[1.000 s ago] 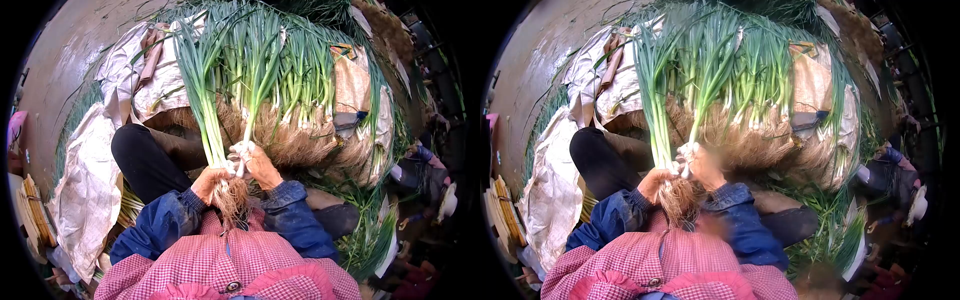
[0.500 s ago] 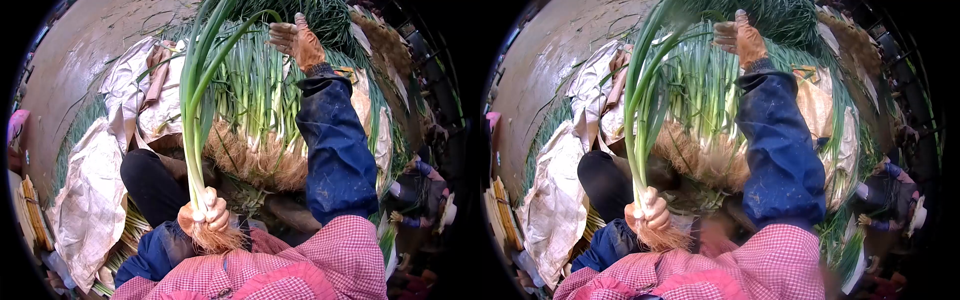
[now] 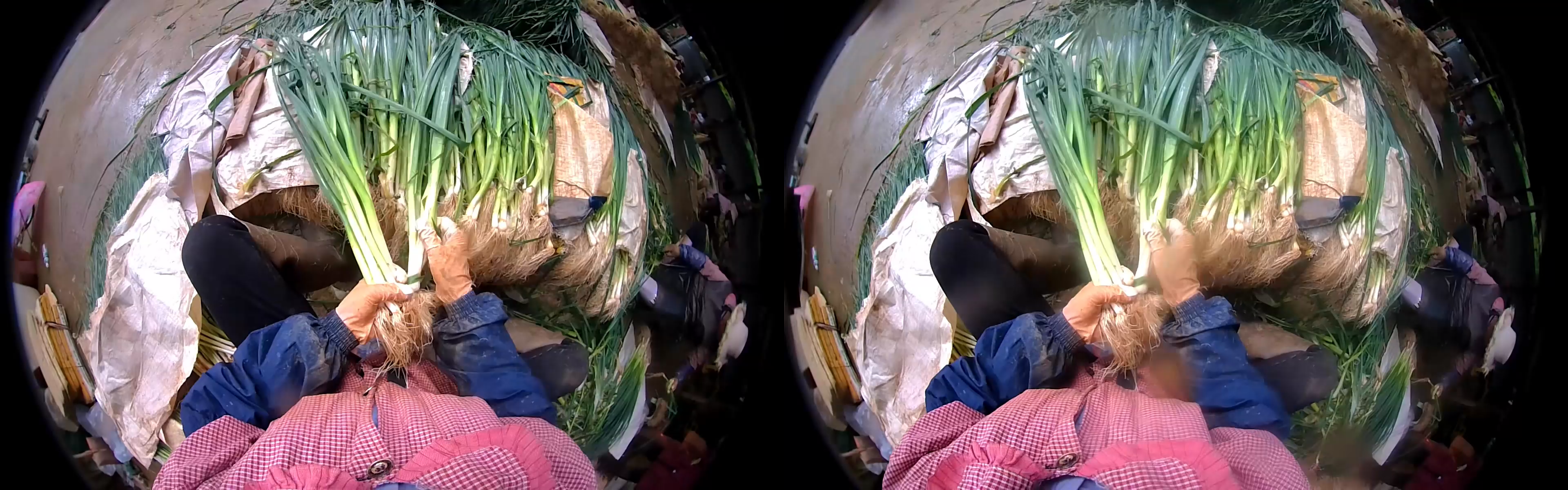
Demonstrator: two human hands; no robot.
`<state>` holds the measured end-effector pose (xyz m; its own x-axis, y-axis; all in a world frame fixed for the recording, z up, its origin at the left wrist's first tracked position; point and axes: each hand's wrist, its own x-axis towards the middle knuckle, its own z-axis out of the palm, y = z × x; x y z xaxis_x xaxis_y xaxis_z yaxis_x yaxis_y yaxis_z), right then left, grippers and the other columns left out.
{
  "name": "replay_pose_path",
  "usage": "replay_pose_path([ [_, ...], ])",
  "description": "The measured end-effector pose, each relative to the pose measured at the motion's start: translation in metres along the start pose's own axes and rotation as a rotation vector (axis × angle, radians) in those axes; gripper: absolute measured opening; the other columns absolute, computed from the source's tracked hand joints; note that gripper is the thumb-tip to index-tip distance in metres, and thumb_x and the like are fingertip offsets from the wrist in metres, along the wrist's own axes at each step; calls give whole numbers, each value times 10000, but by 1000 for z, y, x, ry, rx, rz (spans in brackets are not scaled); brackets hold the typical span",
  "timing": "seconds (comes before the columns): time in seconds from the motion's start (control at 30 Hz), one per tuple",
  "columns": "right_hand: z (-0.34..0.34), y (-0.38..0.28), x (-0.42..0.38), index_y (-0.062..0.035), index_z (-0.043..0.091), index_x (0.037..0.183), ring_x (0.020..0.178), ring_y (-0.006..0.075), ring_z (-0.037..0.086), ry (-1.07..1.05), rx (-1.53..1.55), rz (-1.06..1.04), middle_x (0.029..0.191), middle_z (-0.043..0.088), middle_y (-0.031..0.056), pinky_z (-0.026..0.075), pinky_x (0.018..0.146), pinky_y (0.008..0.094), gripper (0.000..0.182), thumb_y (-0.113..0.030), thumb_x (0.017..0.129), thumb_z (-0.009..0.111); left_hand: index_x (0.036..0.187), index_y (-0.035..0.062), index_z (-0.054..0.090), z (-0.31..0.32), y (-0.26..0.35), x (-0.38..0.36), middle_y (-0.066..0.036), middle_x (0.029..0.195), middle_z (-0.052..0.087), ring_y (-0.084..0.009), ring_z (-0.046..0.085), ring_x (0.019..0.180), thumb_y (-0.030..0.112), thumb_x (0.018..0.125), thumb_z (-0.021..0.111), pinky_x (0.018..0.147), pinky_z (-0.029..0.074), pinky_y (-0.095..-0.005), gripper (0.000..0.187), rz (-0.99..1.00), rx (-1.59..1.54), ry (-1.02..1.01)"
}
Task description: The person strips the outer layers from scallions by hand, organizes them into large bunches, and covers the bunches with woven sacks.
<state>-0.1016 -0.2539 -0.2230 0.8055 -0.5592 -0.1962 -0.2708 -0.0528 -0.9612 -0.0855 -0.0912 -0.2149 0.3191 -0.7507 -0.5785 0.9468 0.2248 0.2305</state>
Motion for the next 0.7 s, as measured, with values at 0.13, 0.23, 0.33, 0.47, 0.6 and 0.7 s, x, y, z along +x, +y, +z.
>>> replay_pose_path([
  [0.13, -6, -20, -44, 12, 603, 989, 629, 110, 590, 192, 366, -52, 765, 627, 61, 486, 534, 227, 178, -125, 893, 540, 1110, -62, 436, 14, -1, -4, -191, 982, 583, -253, 634, 846, -100, 765, 500, 682, 583, -343, 353, 0, -36, 93],
  [0.23, -38, -53, -84, 24, 585, 1031, 678, 126, 602, 258, 567, -94, 799, 633, 83, 484, 554, 215, 234, -168, 907, 534, 1070, -77, 426, 21, 2, -8, -240, 1047, 567, -263, 629, 832, -118, 715, 477, 716, 578, -348, 362, 49, -133, -42],
  [0.33, -73, -65, -69, 20, 567, 1074, 681, 112, 596, 151, 581, -28, 867, 643, 115, 474, 521, 197, 241, -144, 903, 528, 1140, -54, 406, 13, -6, -7, -228, 1069, 566, -282, 622, 867, -79, 716, 506, 693, 582, -349, 436, 81, -169, -42],
  [0.47, -34, -40, -5, 37, 548, 1122, 556, 60, 529, -347, 376, 106, 812, 626, 68, 406, 434, 154, 269, -121, 908, 508, 1162, -29, 397, 13, -4, -31, -214, 1068, 554, -282, 598, 955, -100, 697, 521, 766, 562, -398, 487, -15, -214, -302],
  [0.6, 4, -58, 45, 19, 582, 1080, 519, 46, 490, -418, 548, 291, 674, 566, -12, 431, 455, 154, 238, -126, 899, 531, 1175, 20, 428, 3, -17, -49, -167, 1101, 518, -251, 583, 967, -58, 698, 553, 820, 523, -389, 499, -135, -347, -310],
  [0.7, -3, -45, 29, 61, 526, 1105, 593, 66, 508, -373, 808, 406, 806, 578, 34, 454, 506, 165, 268, -108, 896, 533, 1175, 17, 431, -5, -20, -45, -173, 1111, 517, -250, 584, 966, -63, 706, 546, 821, 519, -401, 490, 10, -349, -448],
])
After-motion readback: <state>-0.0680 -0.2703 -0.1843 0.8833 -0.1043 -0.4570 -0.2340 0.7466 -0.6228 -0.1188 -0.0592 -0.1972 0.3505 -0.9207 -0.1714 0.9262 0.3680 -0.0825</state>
